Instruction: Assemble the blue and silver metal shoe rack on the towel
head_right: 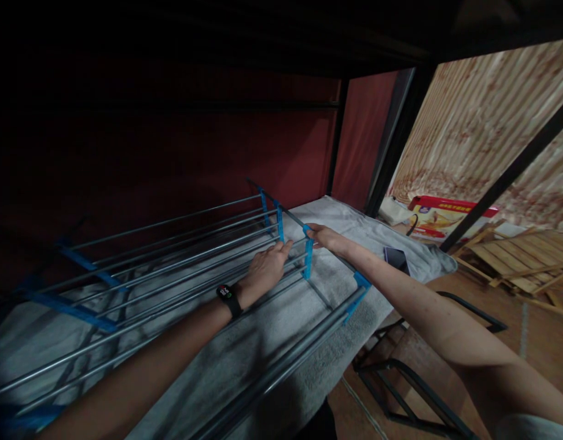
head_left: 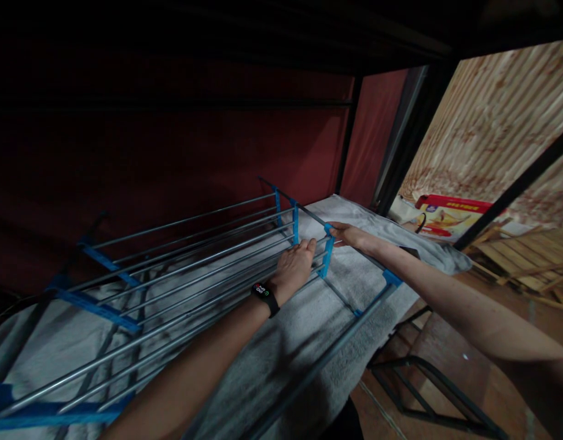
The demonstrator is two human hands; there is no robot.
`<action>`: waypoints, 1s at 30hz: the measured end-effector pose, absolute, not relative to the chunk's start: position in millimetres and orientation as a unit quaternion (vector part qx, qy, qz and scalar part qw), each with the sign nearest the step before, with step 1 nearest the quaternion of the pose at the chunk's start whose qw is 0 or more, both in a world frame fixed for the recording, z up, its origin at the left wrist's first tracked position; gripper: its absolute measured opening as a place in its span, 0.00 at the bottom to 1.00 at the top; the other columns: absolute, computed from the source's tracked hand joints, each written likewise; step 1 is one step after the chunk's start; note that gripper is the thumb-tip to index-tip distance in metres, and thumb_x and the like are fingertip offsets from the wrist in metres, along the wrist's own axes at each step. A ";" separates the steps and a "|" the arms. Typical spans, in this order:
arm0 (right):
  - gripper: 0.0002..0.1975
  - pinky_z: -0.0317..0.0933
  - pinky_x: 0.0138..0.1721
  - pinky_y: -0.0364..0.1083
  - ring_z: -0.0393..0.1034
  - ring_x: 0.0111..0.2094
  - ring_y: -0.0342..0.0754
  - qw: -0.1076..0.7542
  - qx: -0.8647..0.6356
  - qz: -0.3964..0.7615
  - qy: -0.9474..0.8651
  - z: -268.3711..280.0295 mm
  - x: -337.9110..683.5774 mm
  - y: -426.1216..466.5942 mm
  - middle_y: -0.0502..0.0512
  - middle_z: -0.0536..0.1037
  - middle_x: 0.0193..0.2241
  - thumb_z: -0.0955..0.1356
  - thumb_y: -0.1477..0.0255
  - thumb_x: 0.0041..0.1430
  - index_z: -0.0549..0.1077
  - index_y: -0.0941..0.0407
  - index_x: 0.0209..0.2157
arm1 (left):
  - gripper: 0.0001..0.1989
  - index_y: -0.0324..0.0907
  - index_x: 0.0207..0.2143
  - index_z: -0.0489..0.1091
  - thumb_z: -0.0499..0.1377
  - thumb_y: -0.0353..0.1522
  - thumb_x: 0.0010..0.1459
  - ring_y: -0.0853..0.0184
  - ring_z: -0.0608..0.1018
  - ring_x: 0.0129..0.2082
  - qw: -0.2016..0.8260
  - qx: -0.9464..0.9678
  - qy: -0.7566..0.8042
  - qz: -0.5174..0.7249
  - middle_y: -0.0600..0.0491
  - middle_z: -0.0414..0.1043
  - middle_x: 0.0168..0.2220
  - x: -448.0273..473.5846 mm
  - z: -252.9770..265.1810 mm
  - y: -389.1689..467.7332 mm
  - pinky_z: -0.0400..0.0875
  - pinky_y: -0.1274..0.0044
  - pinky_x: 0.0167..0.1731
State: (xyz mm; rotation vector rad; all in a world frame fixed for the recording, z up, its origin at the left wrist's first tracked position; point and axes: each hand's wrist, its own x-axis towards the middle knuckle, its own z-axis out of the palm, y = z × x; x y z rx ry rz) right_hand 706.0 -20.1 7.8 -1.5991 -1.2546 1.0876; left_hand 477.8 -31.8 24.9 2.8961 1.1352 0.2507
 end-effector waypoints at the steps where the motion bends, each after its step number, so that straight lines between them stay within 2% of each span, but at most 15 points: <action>1: 0.19 0.68 0.41 0.43 0.70 0.39 0.47 0.409 -0.637 0.427 -0.495 7.9 705.9 -19.9 0.51 0.76 0.36 0.70 0.60 0.58 0.73 0.52 0.50 | 0.29 0.41 0.66 0.55 0.42 0.21 0.64 0.61 0.75 0.54 0.012 0.929 0.361 0.081 0.42 0.69 0.56 477.5 25.8 -31.7 0.72 0.70 0.49; 9: 0.18 0.64 0.36 0.40 0.66 0.35 0.46 0.400 -0.625 0.418 -0.524 13.6 704.6 -24.3 0.51 0.73 0.29 0.70 0.60 0.55 0.75 0.51 0.46 | 0.28 0.40 0.65 0.56 0.43 0.20 0.63 0.61 0.77 0.51 0.012 0.934 0.346 0.082 0.43 0.70 0.55 475.1 29.7 -31.0 0.73 0.71 0.47; 20: 0.17 0.64 0.40 0.41 0.67 0.38 0.46 0.401 -0.641 0.411 -0.510 17.9 697.3 -29.5 0.51 0.75 0.32 0.67 0.62 0.58 0.75 0.53 0.48 | 0.28 0.40 0.63 0.59 0.45 0.20 0.61 0.61 0.78 0.47 0.021 0.935 0.341 0.091 0.44 0.72 0.53 475.3 28.4 -25.9 0.73 0.72 0.44; 30: 0.16 0.63 0.37 0.39 0.67 0.37 0.44 0.425 -0.636 0.413 -0.494 16.3 698.0 -29.4 0.51 0.75 0.33 0.67 0.67 0.60 0.76 0.54 0.48 | 0.27 0.42 0.63 0.59 0.47 0.22 0.62 0.61 0.78 0.47 0.016 0.935 0.336 0.112 0.44 0.71 0.54 476.4 31.3 -26.4 0.72 0.73 0.44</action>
